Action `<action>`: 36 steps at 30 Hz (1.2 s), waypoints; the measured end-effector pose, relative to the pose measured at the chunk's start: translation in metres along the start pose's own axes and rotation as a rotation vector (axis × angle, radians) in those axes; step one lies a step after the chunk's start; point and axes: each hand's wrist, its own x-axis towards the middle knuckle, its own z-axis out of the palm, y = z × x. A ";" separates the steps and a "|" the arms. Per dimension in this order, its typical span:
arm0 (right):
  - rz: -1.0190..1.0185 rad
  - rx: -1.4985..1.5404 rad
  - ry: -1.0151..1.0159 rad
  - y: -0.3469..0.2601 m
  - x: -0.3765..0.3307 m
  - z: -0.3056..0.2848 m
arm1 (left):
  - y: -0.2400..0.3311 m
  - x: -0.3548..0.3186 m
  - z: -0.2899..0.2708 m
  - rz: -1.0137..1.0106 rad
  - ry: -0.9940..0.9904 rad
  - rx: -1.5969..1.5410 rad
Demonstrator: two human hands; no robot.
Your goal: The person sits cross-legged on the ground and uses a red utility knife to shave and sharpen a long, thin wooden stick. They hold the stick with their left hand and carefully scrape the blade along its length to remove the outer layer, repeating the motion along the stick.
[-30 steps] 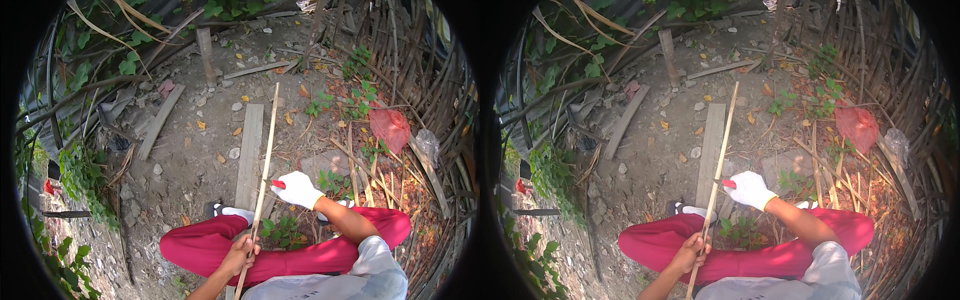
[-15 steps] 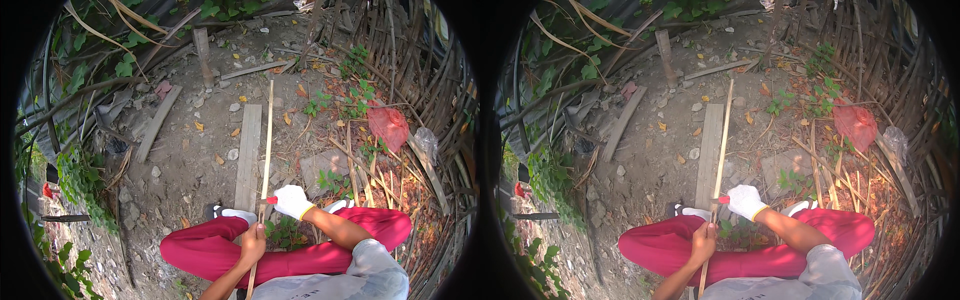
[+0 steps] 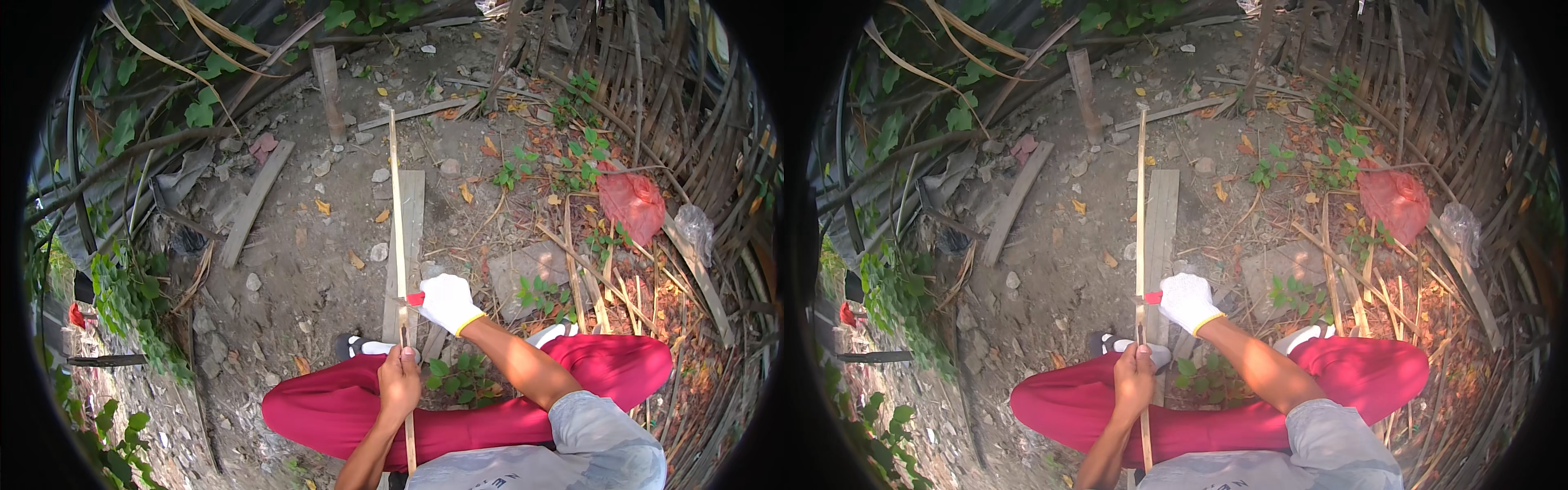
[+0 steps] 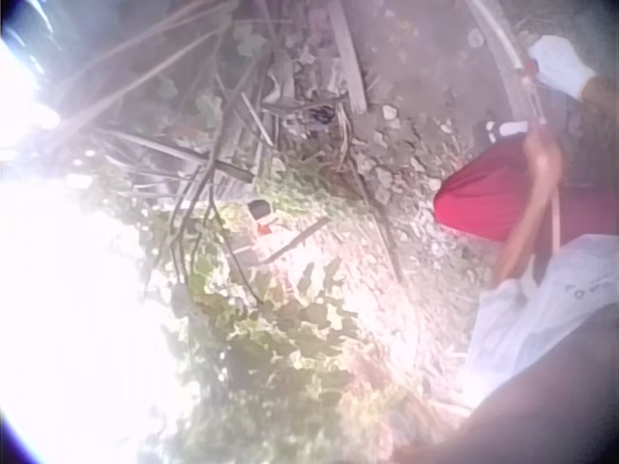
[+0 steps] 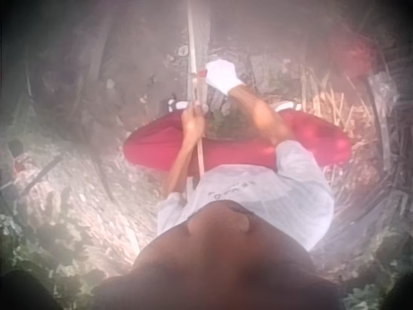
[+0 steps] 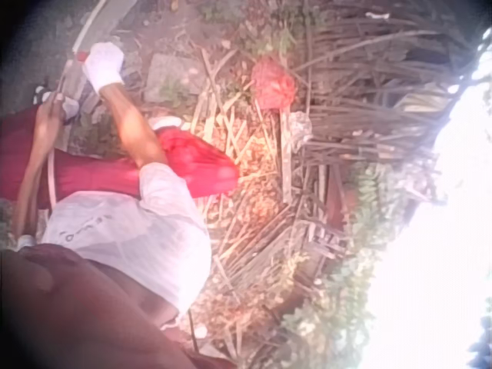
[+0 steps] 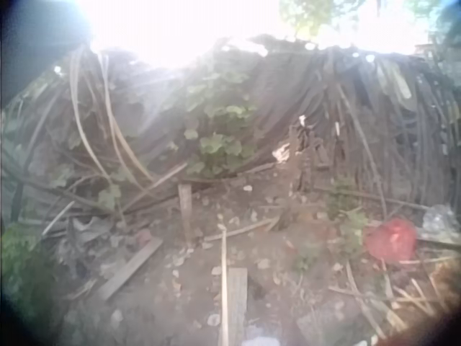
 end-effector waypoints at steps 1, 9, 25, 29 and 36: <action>-0.007 0.006 -0.031 -0.003 0.001 -0.002 | -0.004 0.000 -0.002 0.012 0.008 -0.005; 0.016 0.019 -0.135 -0.020 0.005 -0.014 | -0.015 0.000 -0.007 0.078 0.028 -0.047; 0.199 0.046 0.000 0.041 0.075 -0.022 | -0.043 -0.056 -0.023 -0.032 -0.194 -0.132; 0.560 0.125 0.091 0.117 0.106 -0.056 | -0.031 -0.141 -0.045 -0.273 -0.340 -0.244; 0.455 -0.019 0.196 0.180 0.074 -0.072 | -0.047 -0.151 -0.074 -0.458 -0.235 -0.282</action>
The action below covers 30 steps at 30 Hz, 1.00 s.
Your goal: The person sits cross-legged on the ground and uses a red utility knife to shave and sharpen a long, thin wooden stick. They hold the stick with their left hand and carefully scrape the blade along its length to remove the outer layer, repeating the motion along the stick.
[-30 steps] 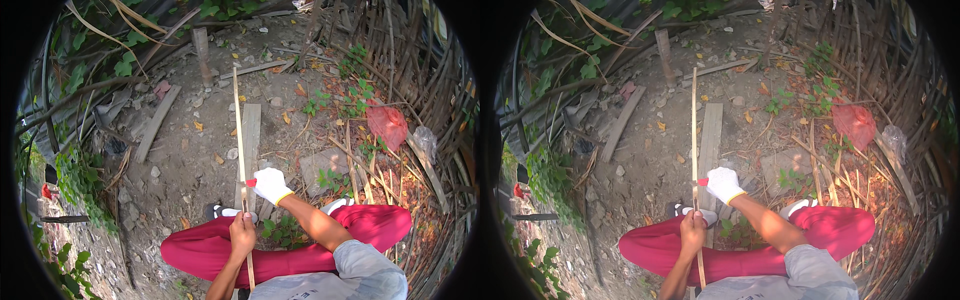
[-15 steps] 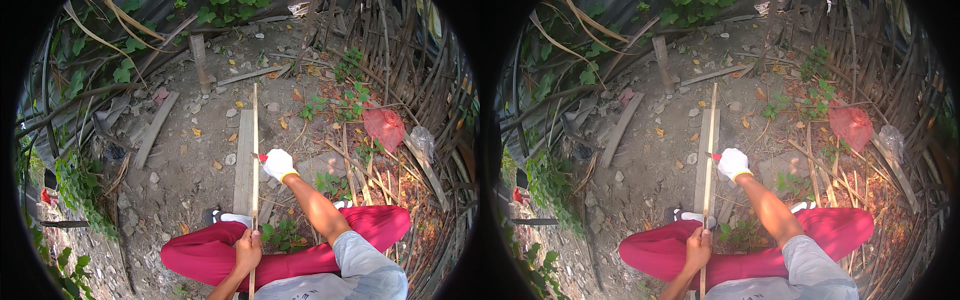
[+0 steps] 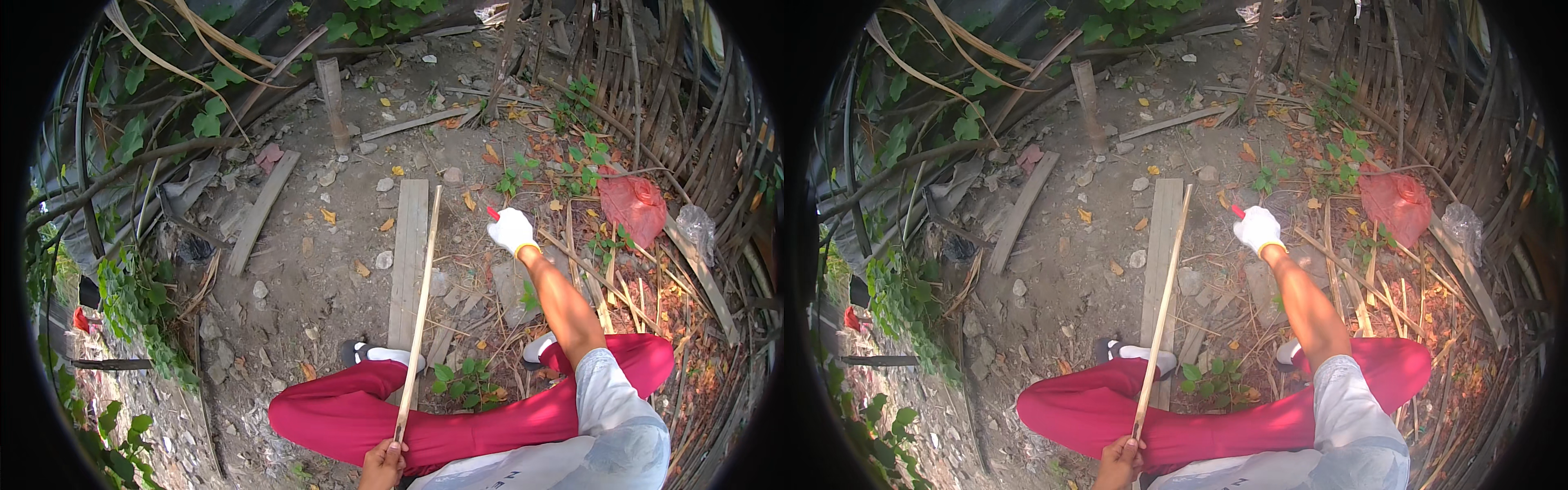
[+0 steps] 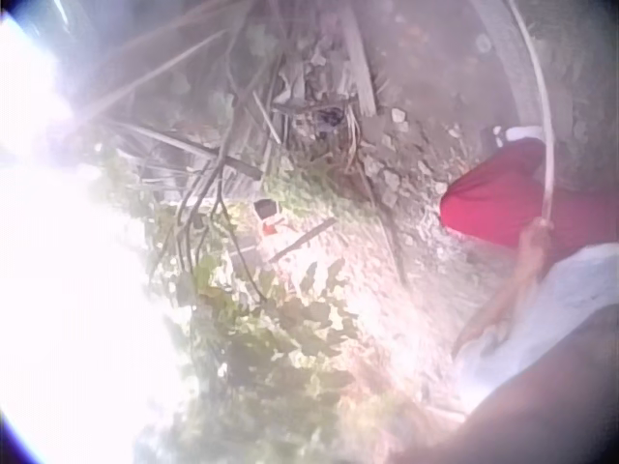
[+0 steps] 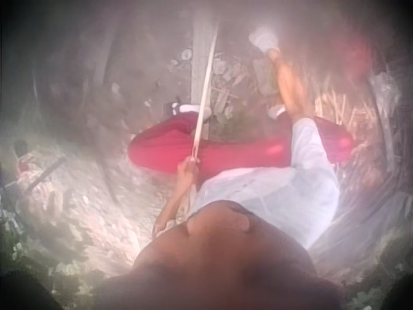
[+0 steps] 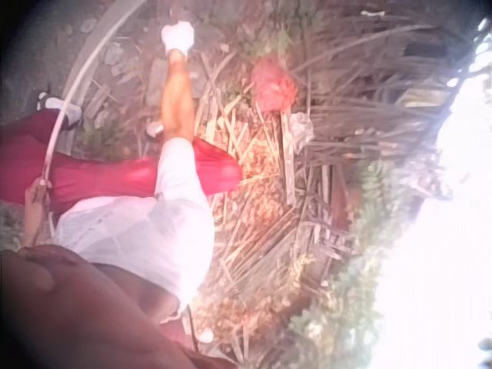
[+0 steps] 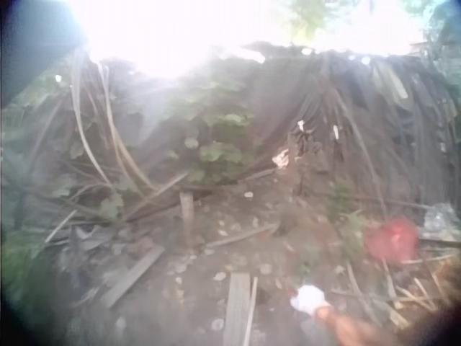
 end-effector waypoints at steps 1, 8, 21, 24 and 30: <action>-0.096 0.066 0.011 -0.016 -0.022 -0.002 | 0.009 0.010 -0.001 -0.048 -0.003 -0.035; -0.626 0.068 -0.378 -0.094 -0.183 -0.019 | 0.051 0.047 0.019 -0.149 -0.080 -0.286; -0.588 -0.052 -0.464 -0.116 -0.194 0.002 | 0.033 0.072 0.044 0.344 0.122 0.399; -0.565 -0.059 -0.437 -0.114 -0.187 0.009 | 0.041 0.066 0.041 0.293 0.113 0.459; -0.519 -0.015 -0.383 -0.117 -0.170 0.042 | 0.026 0.078 0.031 0.306 0.117 0.408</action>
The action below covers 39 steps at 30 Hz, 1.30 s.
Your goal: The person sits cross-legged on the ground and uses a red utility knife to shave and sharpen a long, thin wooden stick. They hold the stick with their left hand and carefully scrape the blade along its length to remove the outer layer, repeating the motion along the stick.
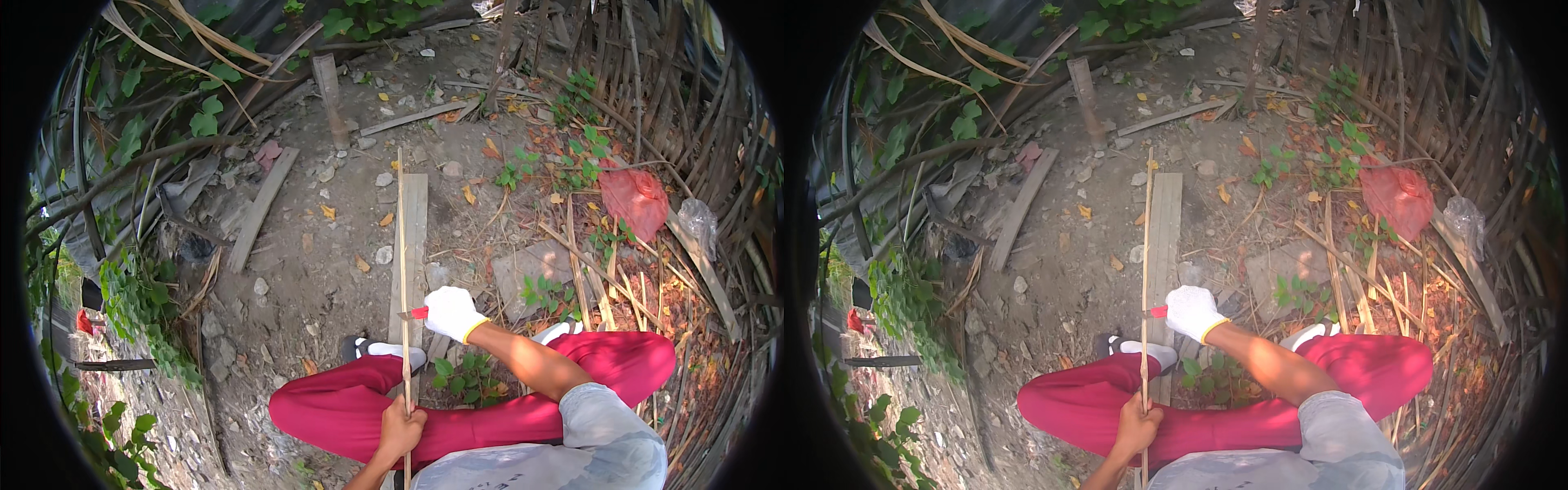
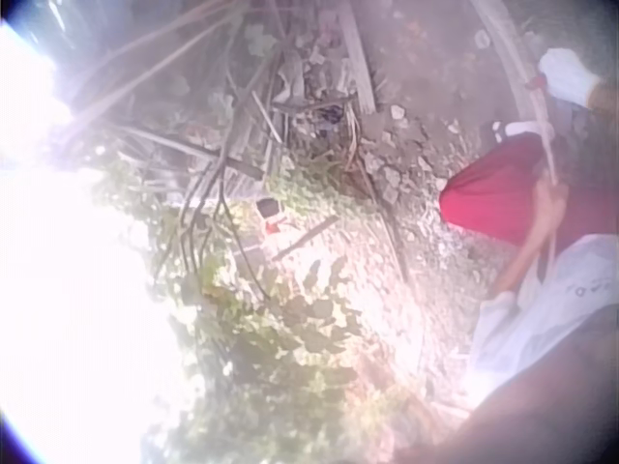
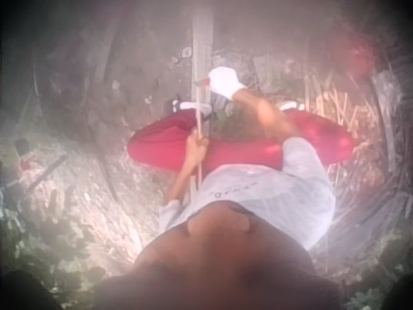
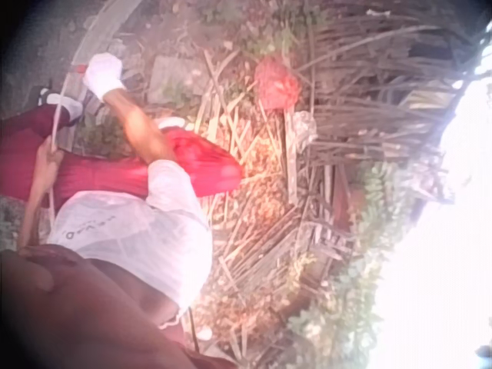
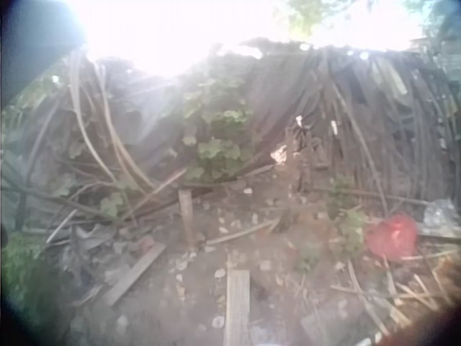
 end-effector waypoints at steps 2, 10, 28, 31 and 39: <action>0.033 0.018 0.071 -0.001 0.009 0.009 | 0.006 -0.003 -0.003 -0.035 0.011 0.012; 0.495 -0.002 0.020 0.120 0.064 -0.015 | 0.007 -0.089 -0.001 0.376 -0.150 0.227; 0.264 1.129 0.083 0.033 -0.034 -0.055 | 0.048 -0.008 -0.019 -0.282 -0.249 -0.665; 0.242 1.378 -0.068 -0.005 -0.038 -0.050 | 0.048 -0.010 -0.019 -0.313 -0.273 -0.688; 0.182 1.229 0.020 -0.007 -0.028 -0.032 | 0.033 -0.001 -0.017 -0.248 -0.301 -0.519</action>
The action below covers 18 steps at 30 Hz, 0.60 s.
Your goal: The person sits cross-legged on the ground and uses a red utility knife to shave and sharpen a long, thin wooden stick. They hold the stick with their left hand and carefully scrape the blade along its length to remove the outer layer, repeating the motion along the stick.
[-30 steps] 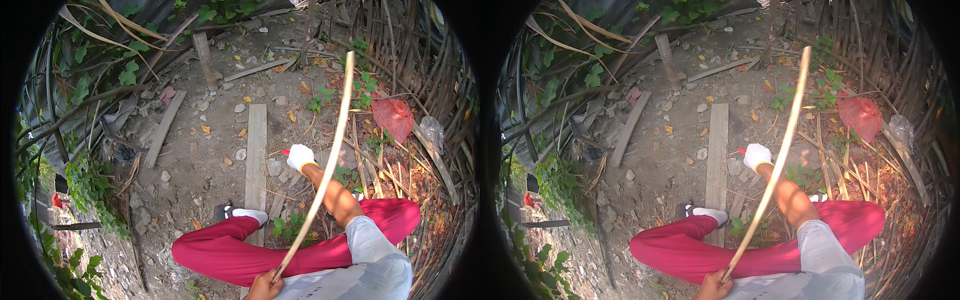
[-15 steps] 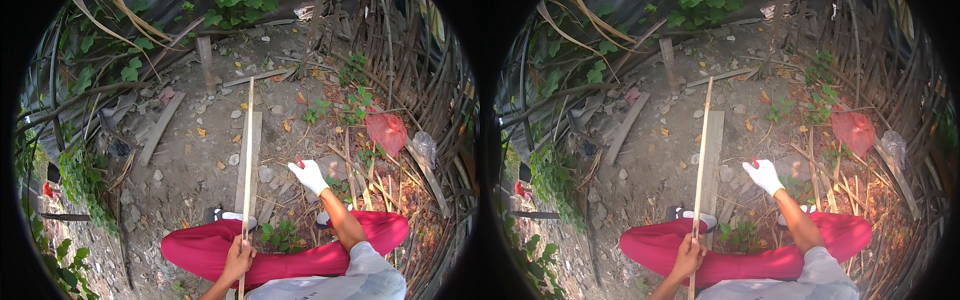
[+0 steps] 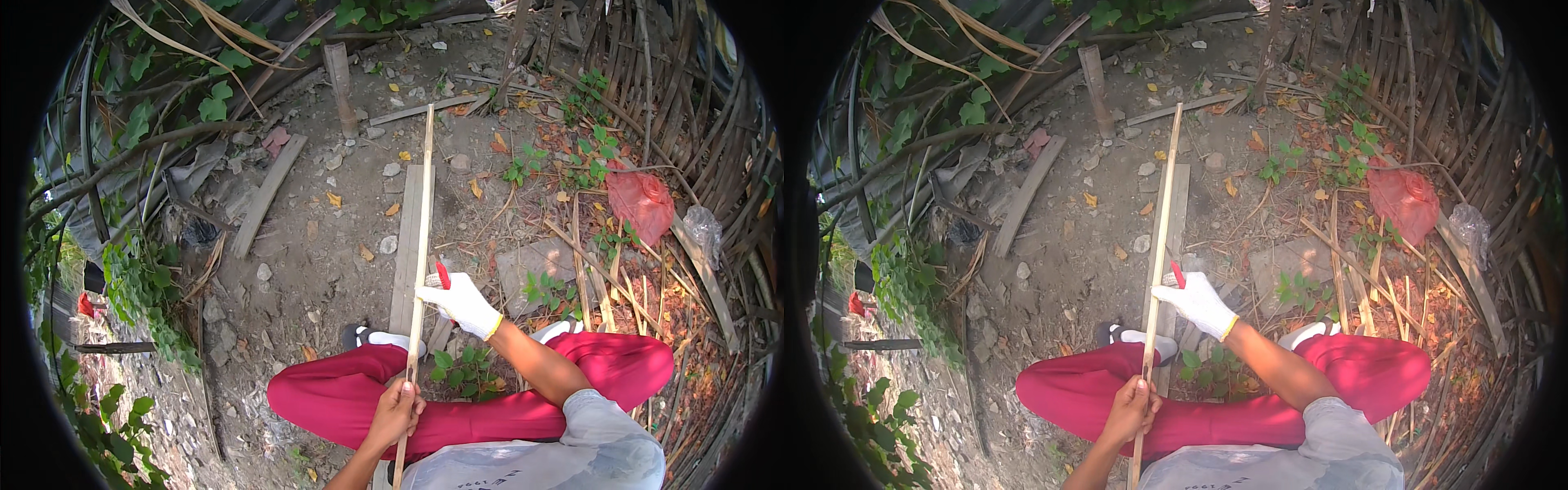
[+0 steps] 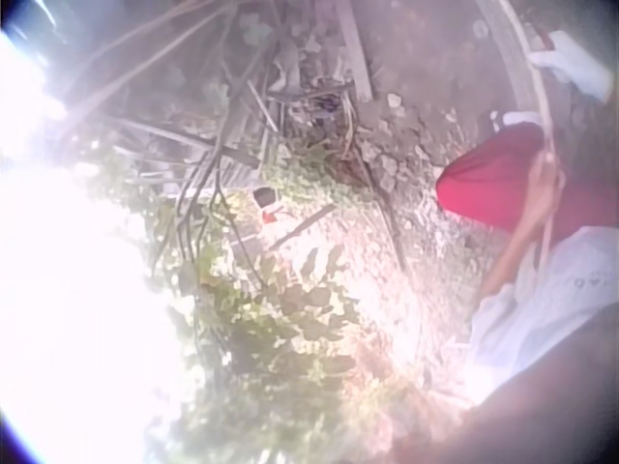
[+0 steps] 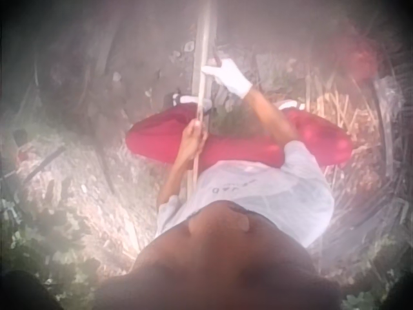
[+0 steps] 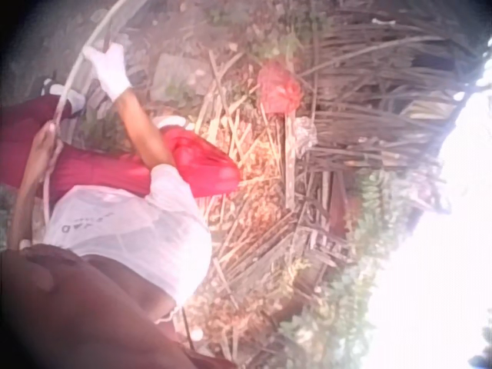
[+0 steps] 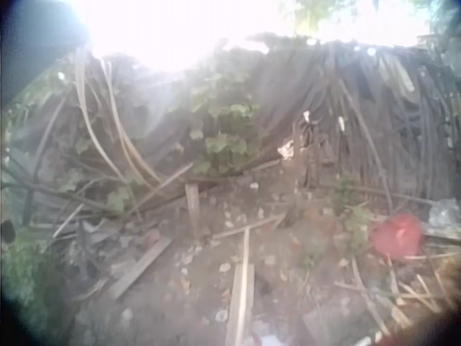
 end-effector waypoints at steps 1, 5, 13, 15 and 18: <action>-0.013 -0.019 0.019 0.003 0.001 -0.001 | -0.004 0.002 -0.001 0.025 -0.009 0.046; -0.078 -0.061 0.094 0.004 -0.003 -0.003 | 0.014 0.013 0.001 0.308 0.178 0.527; -0.383 -0.480 0.173 -0.019 -0.015 -0.009 | 0.031 0.063 0.009 0.275 0.260 0.099; -0.546 -0.684 0.137 -0.021 -0.020 -0.014 | 0.039 0.062 0.014 0.276 0.294 0.055; -0.452 -1.020 0.192 -0.019 -0.032 -0.010 | 0.034 0.067 0.017 0.262 0.288 -0.014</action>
